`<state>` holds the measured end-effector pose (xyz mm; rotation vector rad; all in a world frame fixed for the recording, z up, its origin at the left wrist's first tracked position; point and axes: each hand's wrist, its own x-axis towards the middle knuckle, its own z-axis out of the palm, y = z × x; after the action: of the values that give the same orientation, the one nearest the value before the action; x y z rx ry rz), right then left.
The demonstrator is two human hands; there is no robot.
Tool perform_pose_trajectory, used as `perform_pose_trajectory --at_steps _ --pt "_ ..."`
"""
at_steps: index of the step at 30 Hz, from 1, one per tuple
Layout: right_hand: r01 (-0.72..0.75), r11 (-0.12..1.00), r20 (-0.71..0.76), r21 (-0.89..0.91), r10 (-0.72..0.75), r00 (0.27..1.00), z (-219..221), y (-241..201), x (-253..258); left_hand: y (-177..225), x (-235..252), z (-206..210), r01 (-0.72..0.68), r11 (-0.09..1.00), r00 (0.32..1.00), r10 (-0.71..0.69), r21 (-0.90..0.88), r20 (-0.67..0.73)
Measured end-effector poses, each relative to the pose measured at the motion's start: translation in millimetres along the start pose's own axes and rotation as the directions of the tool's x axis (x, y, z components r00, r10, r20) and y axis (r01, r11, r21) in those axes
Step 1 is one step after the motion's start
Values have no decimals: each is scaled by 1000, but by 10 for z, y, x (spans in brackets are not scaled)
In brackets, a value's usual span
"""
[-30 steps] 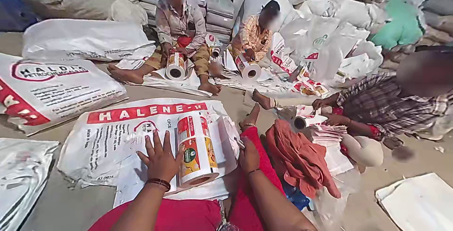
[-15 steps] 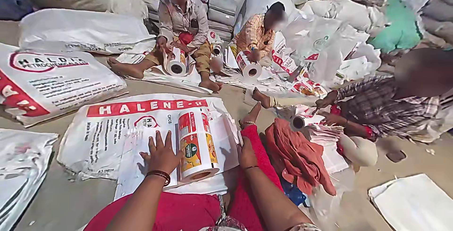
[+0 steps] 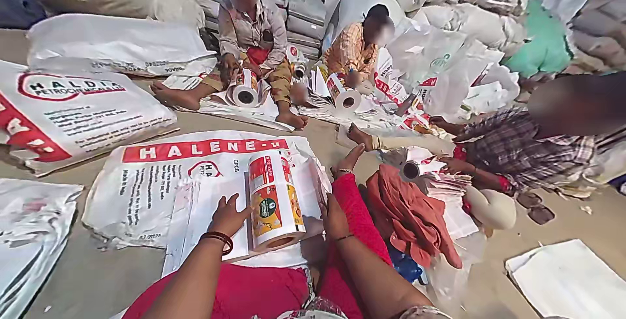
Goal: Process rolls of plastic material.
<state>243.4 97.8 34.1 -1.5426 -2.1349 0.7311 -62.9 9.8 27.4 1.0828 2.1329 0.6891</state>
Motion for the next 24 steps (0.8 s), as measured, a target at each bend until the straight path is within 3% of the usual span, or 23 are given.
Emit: perform_pose_trajectory --at_steps 4,13,18,24 --pt "-56 986 117 158 38 992 116 110 50 -2 -6 17 -25 1000 999 26 -13 37" --pt "-147 987 180 68 133 975 91 135 142 18 22 54 -11 1000 997 10 15 78" --pt "-172 979 197 105 149 969 89 140 150 52 13 75 -8 1000 996 6 26 94" --pt "-252 965 284 68 224 932 82 126 137 68 30 92 -65 998 993 64 1 101"
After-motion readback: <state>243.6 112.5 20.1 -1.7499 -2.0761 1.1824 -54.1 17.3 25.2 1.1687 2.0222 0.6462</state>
